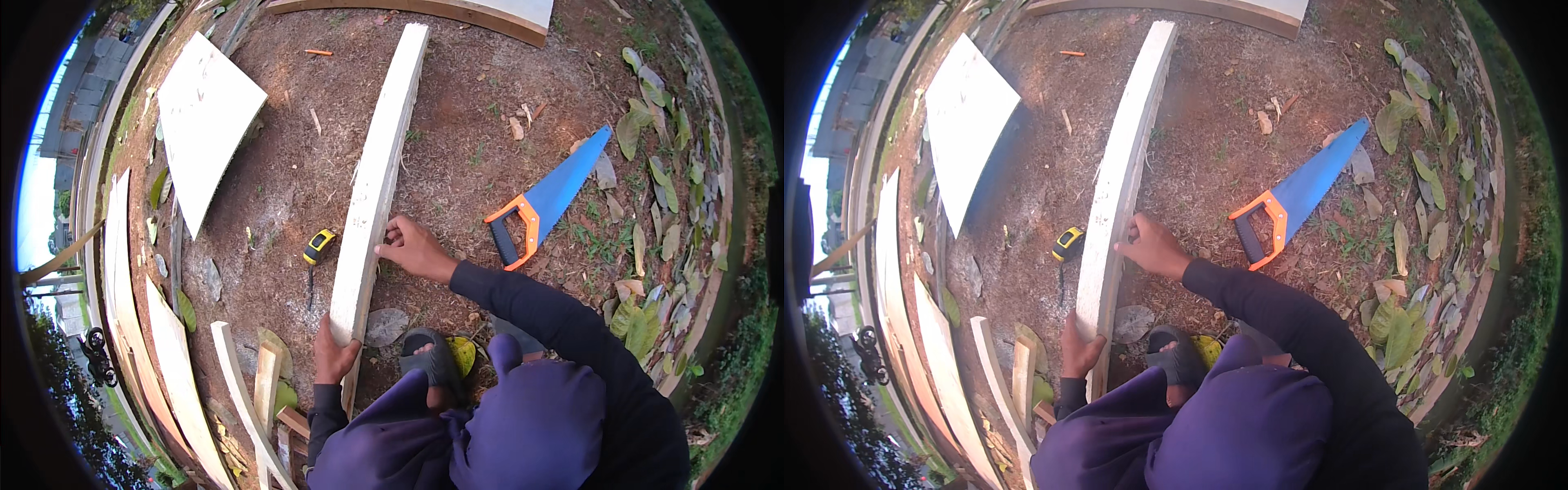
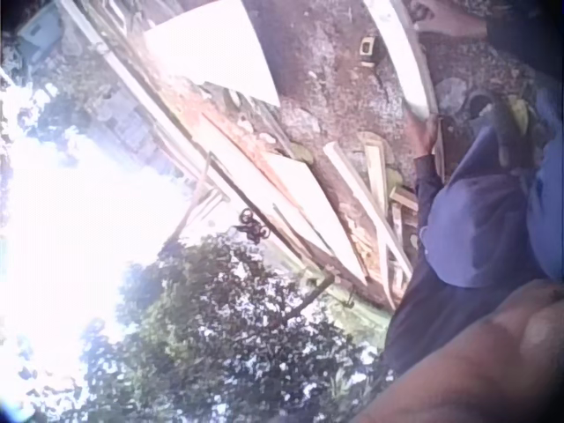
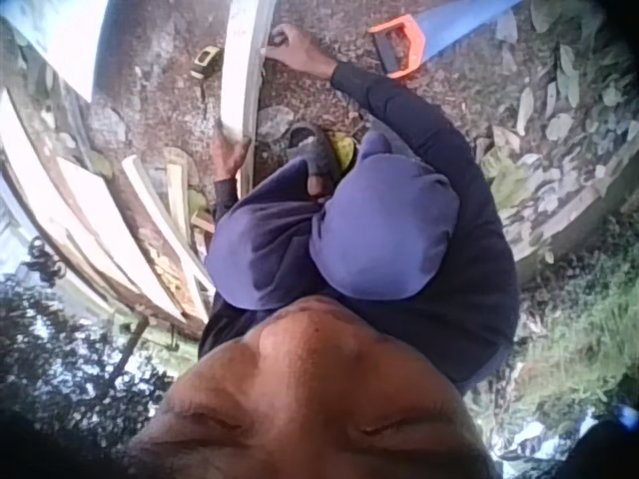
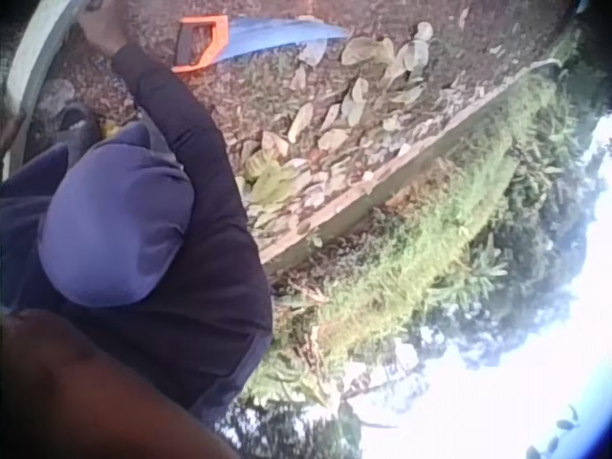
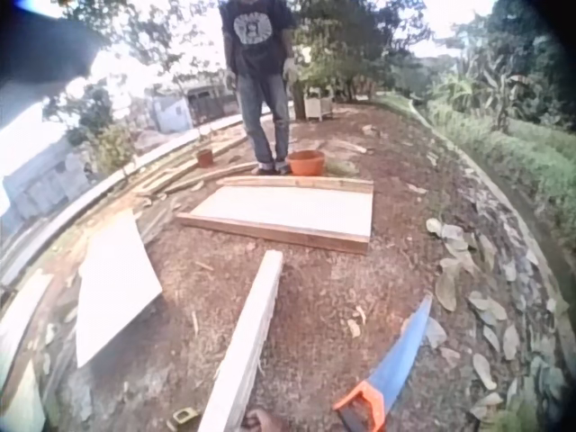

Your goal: The person uses a hand saw to cut a long wooden plank into smaller pieces. They measure and position the wood, then saw through it, repeating the process to produce multiple cut sections.

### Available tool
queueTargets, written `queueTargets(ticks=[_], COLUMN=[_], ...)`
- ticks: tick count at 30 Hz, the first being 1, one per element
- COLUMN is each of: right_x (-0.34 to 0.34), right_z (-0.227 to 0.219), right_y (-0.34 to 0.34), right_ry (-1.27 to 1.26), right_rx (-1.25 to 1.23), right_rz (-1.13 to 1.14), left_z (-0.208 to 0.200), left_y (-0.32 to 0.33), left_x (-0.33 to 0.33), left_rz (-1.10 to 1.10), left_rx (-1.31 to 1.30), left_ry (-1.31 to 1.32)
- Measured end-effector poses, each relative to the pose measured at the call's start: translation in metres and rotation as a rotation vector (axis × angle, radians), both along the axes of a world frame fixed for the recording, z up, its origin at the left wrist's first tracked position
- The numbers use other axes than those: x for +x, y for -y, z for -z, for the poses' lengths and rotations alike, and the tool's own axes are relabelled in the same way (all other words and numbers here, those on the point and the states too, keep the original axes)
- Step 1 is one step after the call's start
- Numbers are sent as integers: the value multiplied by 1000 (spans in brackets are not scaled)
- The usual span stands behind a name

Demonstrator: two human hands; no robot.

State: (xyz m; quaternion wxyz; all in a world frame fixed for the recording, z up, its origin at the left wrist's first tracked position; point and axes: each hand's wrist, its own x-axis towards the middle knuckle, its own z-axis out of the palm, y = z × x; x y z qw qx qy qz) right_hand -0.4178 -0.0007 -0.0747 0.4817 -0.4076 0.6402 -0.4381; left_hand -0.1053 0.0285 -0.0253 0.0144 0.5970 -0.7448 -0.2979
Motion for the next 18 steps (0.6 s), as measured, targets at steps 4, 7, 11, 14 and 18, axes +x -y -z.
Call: queueTargets(ticks=[4, 7, 11, 14, 18], right_x=[-24, -32, -27, -17, -9], right_z=[16, 27, 32, 41, 39], right_y=[-13, -15, -27, -40, -51], right_ry=[48, 58, 103, 129, 203], right_rx=[19, -15, 5, 21, 4], right_rz=[114, 162, 183, 167, 196], left_z=[-6, -5, -6, -4, -8], left_y=[-7, -9, -10, -7, -4], left_x=[-20, -26, -29, -22, -32], left_rz=[2, -3, -49, -24, -38], left_rx=[-126, -142, -95, -70, -15], left_ry=[2, 122, 169, 190, 187])
